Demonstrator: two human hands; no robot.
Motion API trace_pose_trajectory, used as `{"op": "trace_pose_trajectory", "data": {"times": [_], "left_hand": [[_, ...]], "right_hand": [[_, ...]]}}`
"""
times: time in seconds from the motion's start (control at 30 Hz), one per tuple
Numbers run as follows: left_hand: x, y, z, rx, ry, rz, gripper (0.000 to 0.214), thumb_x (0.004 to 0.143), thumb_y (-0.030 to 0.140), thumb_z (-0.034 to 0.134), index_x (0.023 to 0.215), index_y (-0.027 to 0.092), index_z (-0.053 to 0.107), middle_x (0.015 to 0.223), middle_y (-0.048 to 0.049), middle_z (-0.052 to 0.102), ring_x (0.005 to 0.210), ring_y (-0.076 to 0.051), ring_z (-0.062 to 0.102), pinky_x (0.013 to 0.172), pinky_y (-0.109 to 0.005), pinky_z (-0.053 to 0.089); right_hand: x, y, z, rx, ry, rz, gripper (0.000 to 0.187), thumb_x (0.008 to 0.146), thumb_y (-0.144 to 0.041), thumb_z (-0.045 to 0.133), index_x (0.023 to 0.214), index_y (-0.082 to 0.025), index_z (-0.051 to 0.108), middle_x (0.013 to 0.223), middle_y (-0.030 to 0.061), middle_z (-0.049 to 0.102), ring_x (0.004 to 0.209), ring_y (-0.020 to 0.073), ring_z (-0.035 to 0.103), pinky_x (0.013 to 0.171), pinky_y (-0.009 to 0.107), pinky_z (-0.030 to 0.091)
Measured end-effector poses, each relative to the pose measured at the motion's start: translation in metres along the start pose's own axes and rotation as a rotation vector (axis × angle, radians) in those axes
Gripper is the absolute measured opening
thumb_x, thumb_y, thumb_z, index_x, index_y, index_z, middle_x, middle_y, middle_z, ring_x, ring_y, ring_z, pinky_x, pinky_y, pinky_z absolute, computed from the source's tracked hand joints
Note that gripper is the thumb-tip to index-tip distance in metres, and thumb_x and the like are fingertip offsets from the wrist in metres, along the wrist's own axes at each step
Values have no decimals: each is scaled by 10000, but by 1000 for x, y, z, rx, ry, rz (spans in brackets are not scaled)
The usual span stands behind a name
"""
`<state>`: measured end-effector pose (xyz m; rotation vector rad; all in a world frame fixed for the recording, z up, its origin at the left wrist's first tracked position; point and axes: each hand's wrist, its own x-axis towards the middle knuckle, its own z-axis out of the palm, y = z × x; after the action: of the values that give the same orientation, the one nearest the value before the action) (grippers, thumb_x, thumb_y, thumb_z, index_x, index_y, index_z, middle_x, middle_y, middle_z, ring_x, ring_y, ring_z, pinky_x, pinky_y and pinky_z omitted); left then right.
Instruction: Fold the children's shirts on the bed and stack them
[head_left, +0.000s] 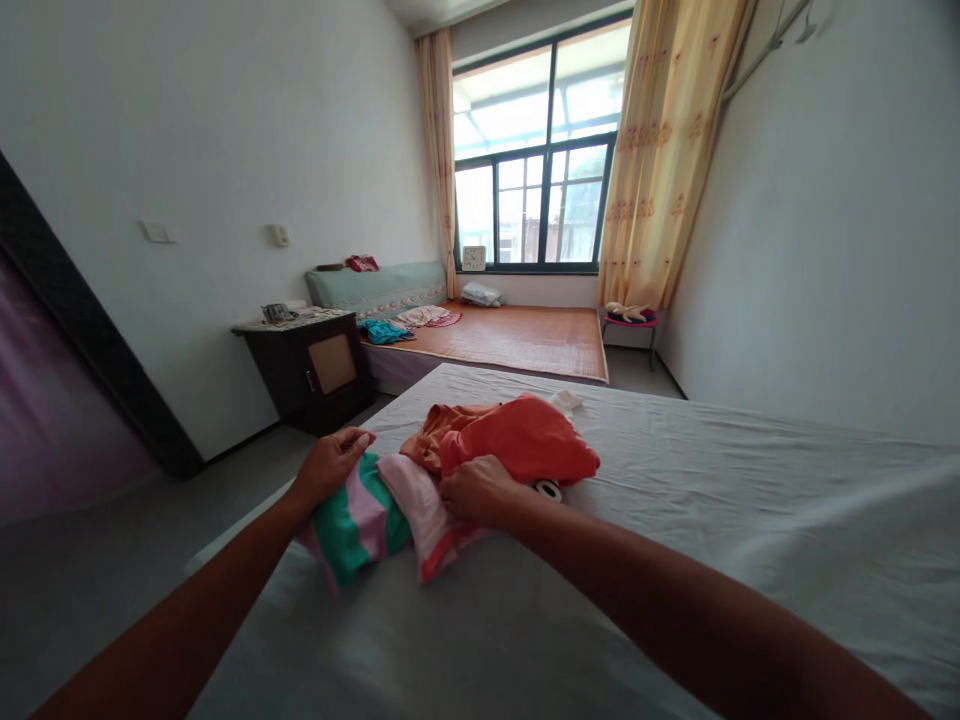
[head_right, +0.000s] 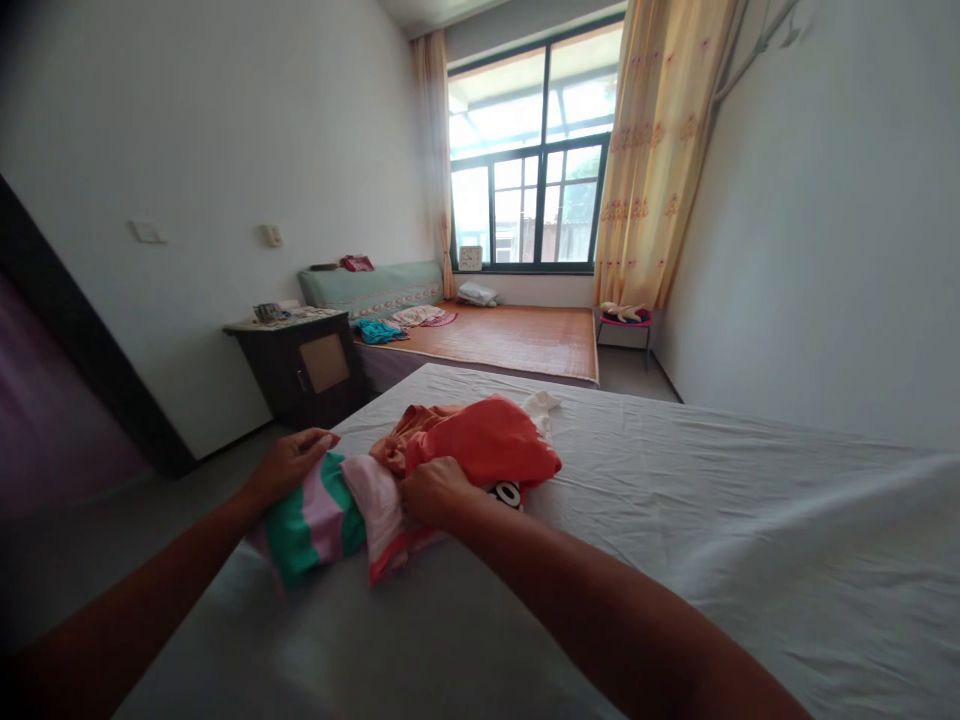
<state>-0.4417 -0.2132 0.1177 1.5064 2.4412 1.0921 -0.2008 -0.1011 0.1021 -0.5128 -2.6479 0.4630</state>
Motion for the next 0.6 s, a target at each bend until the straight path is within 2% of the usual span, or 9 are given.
{"op": "trace_pose_trajectory", "data": {"times": [0.1,0.23,0.3,0.33,0.4,0.47,0.5,0.53,0.6], "left_hand": [[-6,-7,3,-30,-17,-28,495,742,603,467,882,181,683,926,-49,732,871,-245,668,763,-284,493],[-8,-12,6,-74,-17,5,478,733,608,480,862,197,685,879,-36,735,852,-251,667,754,-291,498],[-9,-10,8,-89,-18,15,497,730,612,477,872,185,688,877,-47,736,853,-258,665,758,-299,501],[-10,-8,9,-90,-22,10,511,730,613,477,881,174,690,887,-56,736,853,-261,665,761,-303,503],[-11,-3,11,-90,-32,-2,530,727,614,487,894,157,695,917,-73,735,859,-263,665,768,-305,507],[-12,0,12,-96,-40,-1,532,725,613,497,895,151,700,944,-82,733,873,-261,665,780,-304,510],[-12,1,13,-100,-43,2,531,725,613,500,895,151,701,949,-83,733,876,-260,666,783,-304,512],[-13,2,14,-105,-48,6,531,726,614,502,896,152,702,948,-83,733,873,-259,667,781,-306,515],[-13,2,14,-111,-57,11,532,730,616,500,900,154,702,934,-80,735,852,-256,670,766,-309,520]], "right_hand": [[17,-4,-33,212,59,-22,90,672,-266,639,587,-255,612,606,-7,633,626,180,611,589,296,455],[41,-8,-99,668,335,23,174,810,-353,481,800,-234,607,710,-23,639,630,124,598,579,252,478],[45,-3,-122,871,484,-14,213,808,-414,494,832,-228,596,730,-30,632,661,119,596,594,241,480],[44,2,-129,911,469,-33,203,775,-414,545,802,-220,598,712,-33,624,671,121,594,603,240,478],[39,12,-133,812,261,-29,149,678,-337,657,691,-201,599,640,-35,601,649,127,578,598,240,468],[35,19,-133,694,75,37,125,624,-249,689,607,-189,581,564,-35,566,573,118,538,552,240,447],[34,20,-135,690,69,56,110,635,-239,677,613,-187,583,554,-35,557,547,111,519,533,239,438],[35,19,-140,730,141,48,89,668,-251,653,651,-188,593,569,-34,557,540,106,509,527,237,435],[40,14,-156,852,402,-37,115,754,-307,578,773,-197,604,644,-31,576,584,104,524,560,236,446]]}}
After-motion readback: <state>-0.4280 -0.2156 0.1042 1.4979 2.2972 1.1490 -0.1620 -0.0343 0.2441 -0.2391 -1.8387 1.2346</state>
